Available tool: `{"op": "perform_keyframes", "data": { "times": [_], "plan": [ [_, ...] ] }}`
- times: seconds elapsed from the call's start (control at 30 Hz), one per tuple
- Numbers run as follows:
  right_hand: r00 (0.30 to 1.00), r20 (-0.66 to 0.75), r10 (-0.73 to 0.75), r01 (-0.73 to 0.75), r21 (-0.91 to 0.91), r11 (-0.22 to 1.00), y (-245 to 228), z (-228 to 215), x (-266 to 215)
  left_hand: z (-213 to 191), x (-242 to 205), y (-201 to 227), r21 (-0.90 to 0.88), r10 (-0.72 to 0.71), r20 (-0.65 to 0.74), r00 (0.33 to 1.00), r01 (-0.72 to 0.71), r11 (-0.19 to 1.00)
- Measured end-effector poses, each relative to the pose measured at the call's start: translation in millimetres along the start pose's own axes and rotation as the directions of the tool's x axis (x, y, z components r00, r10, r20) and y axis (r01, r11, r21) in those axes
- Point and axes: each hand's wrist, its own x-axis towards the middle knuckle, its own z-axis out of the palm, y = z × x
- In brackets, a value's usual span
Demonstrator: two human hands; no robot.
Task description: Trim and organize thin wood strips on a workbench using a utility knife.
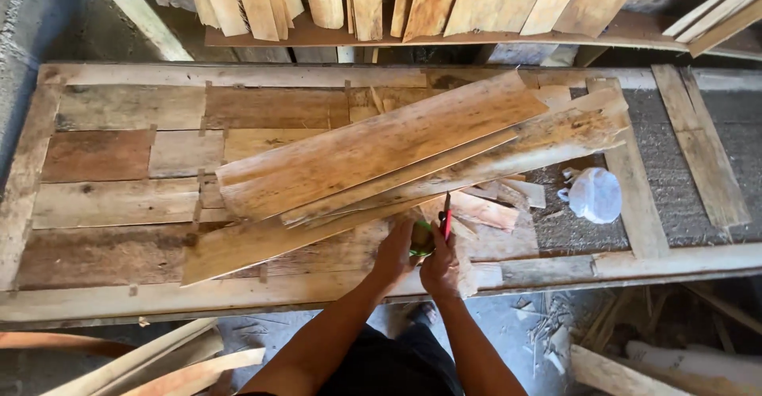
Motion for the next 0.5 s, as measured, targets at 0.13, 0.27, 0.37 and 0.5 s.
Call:
{"op": "perform_keyframes", "data": {
  "times": [0.13,0.27,0.37,0.5],
  "plan": [
    [0.999,-0.021,0.047,-0.047,-0.014,0.999,-20,9,-10,-25,-4,-2,-0.044,-0.048,0.08,0.996,0.052,0.998],
    [0.998,0.062,0.014,-0.016,0.039,0.999,-65,25,-35,-80,-47,0,-0.072,-0.112,-0.029,0.993,0.11,0.991],
    [0.984,0.168,-0.052,0.033,0.115,0.993,-99,44,-38,-119,-61,-10,-0.005,-0.168,-0.099,0.981,0.168,0.986],
    [0.928,0.315,-0.198,0.159,0.147,0.976,-138,59,-40,-144,-101,-22,-0.031,-0.351,-0.171,0.921,0.351,0.936]
  ]
}}
